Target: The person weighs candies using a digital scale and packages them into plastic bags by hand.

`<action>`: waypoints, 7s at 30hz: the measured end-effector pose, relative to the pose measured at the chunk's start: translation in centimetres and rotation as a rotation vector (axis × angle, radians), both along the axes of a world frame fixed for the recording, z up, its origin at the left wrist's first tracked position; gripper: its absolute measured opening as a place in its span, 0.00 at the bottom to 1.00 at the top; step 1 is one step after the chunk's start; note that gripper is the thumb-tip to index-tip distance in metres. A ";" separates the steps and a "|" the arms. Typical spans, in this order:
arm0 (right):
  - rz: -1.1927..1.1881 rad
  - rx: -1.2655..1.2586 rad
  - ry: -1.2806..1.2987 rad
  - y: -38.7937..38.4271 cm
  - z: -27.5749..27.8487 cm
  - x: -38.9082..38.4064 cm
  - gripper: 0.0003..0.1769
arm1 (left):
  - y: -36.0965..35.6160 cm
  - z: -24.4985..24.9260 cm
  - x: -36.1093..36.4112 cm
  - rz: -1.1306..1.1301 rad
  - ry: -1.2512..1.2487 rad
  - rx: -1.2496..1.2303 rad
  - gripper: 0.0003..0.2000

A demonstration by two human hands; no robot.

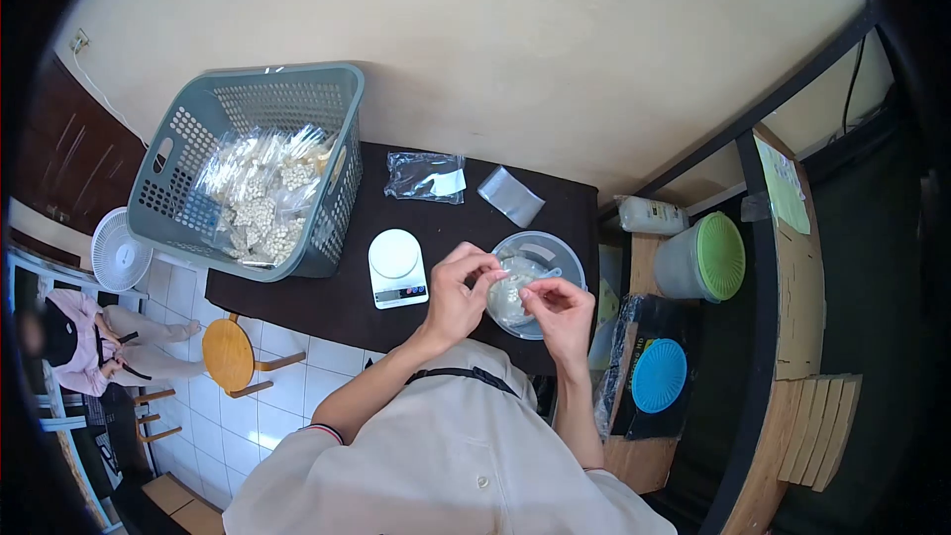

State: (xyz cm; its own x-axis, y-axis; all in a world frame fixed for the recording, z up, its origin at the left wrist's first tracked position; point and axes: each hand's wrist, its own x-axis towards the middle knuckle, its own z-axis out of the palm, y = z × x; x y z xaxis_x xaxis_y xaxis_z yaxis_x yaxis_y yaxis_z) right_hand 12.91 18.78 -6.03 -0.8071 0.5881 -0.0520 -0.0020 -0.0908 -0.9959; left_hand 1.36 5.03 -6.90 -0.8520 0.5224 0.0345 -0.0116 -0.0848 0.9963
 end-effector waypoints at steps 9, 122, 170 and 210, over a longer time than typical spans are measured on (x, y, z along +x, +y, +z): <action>-0.011 -0.116 -0.358 2.7 -12.1 0.6 0.16 | -0.9 -13.0 -0.6 -0.133 -0.423 -0.213 0.08; 0.732 0.587 -0.235 9.7 3.1 1.4 0.13 | 5.0 -6.8 0.0 -0.782 -0.387 0.189 0.26; 0.288 0.726 -0.117 2.7 6.7 2.5 0.08 | 5.3 -1.0 5.1 0.150 0.714 0.038 0.33; -0.063 0.199 0.218 2.4 3.8 0.4 0.14 | 0.5 2.7 -1.7 -0.360 -0.112 0.159 0.09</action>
State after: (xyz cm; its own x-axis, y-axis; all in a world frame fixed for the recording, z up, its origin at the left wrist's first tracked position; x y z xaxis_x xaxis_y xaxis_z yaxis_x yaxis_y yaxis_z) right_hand 13.36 21.16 -2.27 -0.7479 0.6188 0.2401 -0.2175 0.1132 -0.9695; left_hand -0.32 5.56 -4.15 -0.6185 0.7838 0.0563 -0.1767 -0.2086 0.9619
